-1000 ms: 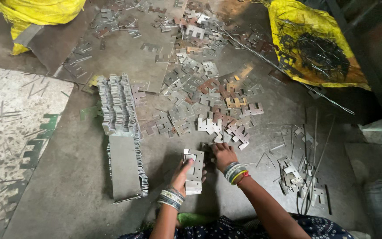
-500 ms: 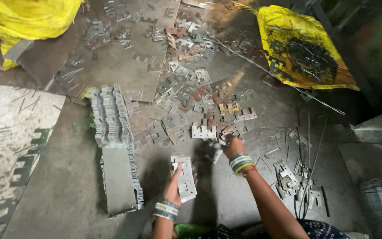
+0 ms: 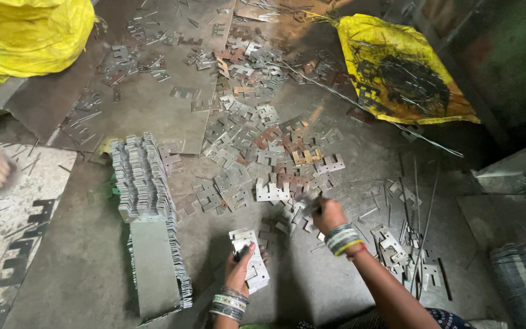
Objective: The person sits on the floor and sorts small, flat metal pieces from a scattered pile. They pick up the pieces, align them, and stack them into a neat pile on a larger metal sheet. The person occasionally moves the stack to make room for more pieces.
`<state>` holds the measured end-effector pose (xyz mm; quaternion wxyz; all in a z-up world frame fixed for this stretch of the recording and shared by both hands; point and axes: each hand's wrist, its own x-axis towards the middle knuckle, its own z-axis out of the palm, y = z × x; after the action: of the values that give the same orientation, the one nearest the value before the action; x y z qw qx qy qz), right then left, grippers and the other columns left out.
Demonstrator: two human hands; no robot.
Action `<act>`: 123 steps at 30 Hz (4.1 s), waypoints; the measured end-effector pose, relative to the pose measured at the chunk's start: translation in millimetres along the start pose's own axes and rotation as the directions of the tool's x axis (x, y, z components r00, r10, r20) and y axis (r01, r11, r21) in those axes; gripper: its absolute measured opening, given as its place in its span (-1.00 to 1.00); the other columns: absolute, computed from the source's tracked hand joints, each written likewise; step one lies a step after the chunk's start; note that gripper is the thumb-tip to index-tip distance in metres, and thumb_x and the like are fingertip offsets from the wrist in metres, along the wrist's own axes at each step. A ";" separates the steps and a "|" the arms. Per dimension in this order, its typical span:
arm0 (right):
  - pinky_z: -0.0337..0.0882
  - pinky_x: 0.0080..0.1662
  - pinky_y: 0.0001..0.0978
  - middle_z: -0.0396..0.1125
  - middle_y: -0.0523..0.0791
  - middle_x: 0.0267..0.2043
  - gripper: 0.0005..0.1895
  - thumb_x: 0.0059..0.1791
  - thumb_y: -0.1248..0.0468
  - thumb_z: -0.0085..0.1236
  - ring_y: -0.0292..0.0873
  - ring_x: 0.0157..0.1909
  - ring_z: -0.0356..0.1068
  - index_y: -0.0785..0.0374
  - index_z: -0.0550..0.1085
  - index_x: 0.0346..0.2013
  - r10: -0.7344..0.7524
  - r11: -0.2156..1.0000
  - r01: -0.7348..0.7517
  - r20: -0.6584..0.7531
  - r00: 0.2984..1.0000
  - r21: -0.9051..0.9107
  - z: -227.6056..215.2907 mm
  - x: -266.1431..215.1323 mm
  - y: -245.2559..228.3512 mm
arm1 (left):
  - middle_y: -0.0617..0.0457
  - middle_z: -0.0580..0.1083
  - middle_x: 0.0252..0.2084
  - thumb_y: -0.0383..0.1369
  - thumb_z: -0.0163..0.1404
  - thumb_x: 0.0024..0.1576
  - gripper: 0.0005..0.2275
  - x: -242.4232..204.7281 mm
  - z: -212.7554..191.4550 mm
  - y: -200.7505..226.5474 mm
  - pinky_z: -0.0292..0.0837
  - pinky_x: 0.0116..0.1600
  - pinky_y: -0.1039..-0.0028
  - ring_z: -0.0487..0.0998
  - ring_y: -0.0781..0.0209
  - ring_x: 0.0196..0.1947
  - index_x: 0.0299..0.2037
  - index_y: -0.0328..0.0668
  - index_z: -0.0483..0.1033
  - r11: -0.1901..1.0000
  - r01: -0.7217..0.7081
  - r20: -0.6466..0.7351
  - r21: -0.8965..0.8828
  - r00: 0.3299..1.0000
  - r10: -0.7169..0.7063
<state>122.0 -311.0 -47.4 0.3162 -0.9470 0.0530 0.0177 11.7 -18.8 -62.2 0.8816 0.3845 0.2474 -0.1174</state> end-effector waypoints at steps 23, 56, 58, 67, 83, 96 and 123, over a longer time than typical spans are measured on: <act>0.44 -0.02 -0.08 0.34 0.02 -0.04 -0.52 -0.23 0.19 0.32 0.15 0.01 0.38 0.24 0.45 -0.07 -0.656 0.714 0.672 0.146 0.740 -0.197 -26.1 -70.8 -75.6 | 0.00 0.58 -0.23 0.37 -0.18 0.07 -0.33 -12.7 8.3 25.6 0.60 -0.20 0.13 0.62 0.05 -0.34 -0.01 -0.05 0.53 0.953 0.280 0.138 -0.112 0.955 -0.264; 0.40 0.05 -0.04 0.34 0.10 0.08 -0.40 -0.33 0.31 0.07 0.18 0.11 0.39 0.32 0.46 0.02 -0.533 0.742 0.510 0.078 0.843 -0.436 81.2 58.7 -87.4 | 0.04 0.56 -0.18 0.42 -0.26 0.16 -0.27 0.6 -6.5 15.6 0.54 -0.17 0.18 0.56 0.07 -0.27 0.10 -0.07 0.50 0.982 0.128 0.053 -0.141 0.991 -0.122; 0.37 0.19 -0.02 0.36 0.12 0.09 -0.57 -0.18 0.26 0.03 0.17 0.15 0.39 0.34 0.48 -0.03 -0.567 0.652 0.508 0.083 0.820 -0.562 93.6 56.5 -88.1 | 0.02 0.56 -0.18 0.42 -0.29 0.14 -0.26 0.5 -2.6 15.5 0.53 -0.16 0.13 0.57 0.02 -0.25 0.09 -0.06 0.50 0.979 0.146 0.014 -0.139 0.989 -0.146; 0.27 0.22 0.14 0.38 0.25 0.08 -0.52 -0.13 0.22 0.04 0.24 0.16 0.37 0.50 0.46 -0.01 -0.592 0.538 0.568 0.200 0.781 -0.623 82.0 -31.5 -44.0 | 0.02 0.55 -0.04 0.00 0.07 0.18 -0.56 18.5 -25.5 8.1 0.52 0.00 0.11 0.58 0.05 -0.12 0.11 -0.12 0.51 0.967 0.196 0.040 -0.163 0.980 -0.192; 0.44 0.14 -0.07 0.40 0.20 0.04 -0.55 -0.10 0.39 0.00 0.20 0.09 0.43 0.41 0.38 0.09 -0.742 0.606 0.685 0.025 0.670 -0.404 22.1 -3.8 -29.8 | 0.10 0.63 -0.15 0.21 -0.14 0.12 -0.43 7.1 -6.8 10.2 0.56 -0.09 0.28 0.63 0.14 -0.24 0.01 -0.08 0.59 0.966 0.111 0.098 -0.232 0.991 -0.090; 0.54 -0.04 0.00 0.48 0.06 -0.07 -0.72 0.00 0.32 -0.07 0.15 -0.09 0.52 0.28 0.43 -0.01 -0.117 0.778 0.202 0.179 0.977 -0.595 10.8 -13.9 12.7 | 0.15 0.60 -0.21 0.24 -0.02 0.03 -0.44 -8.3 6.3 23.3 0.54 -0.16 0.32 0.60 0.22 -0.31 -0.02 0.00 0.60 0.971 0.192 -0.045 -0.143 0.979 -0.200; 0.41 0.03 -0.03 0.38 -0.06 -0.07 -0.75 -0.09 0.18 0.18 0.03 0.00 0.39 0.16 0.48 -0.16 -0.821 0.470 0.809 0.161 0.548 -0.353 -37.4 -22.2 -96.4 | -0.06 0.59 -0.36 0.16 -0.03 0.12 -0.46 -18.3 17.4 33.8 0.63 -0.24 0.28 0.64 0.10 -0.41 -0.13 -0.26 0.56 0.943 0.246 0.182 -0.224 0.961 -0.208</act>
<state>110.6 -254.9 41.6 0.0919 -0.8997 -0.4034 -0.1393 15.5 -8.4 -21.5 0.9194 0.2311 0.2330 -0.2167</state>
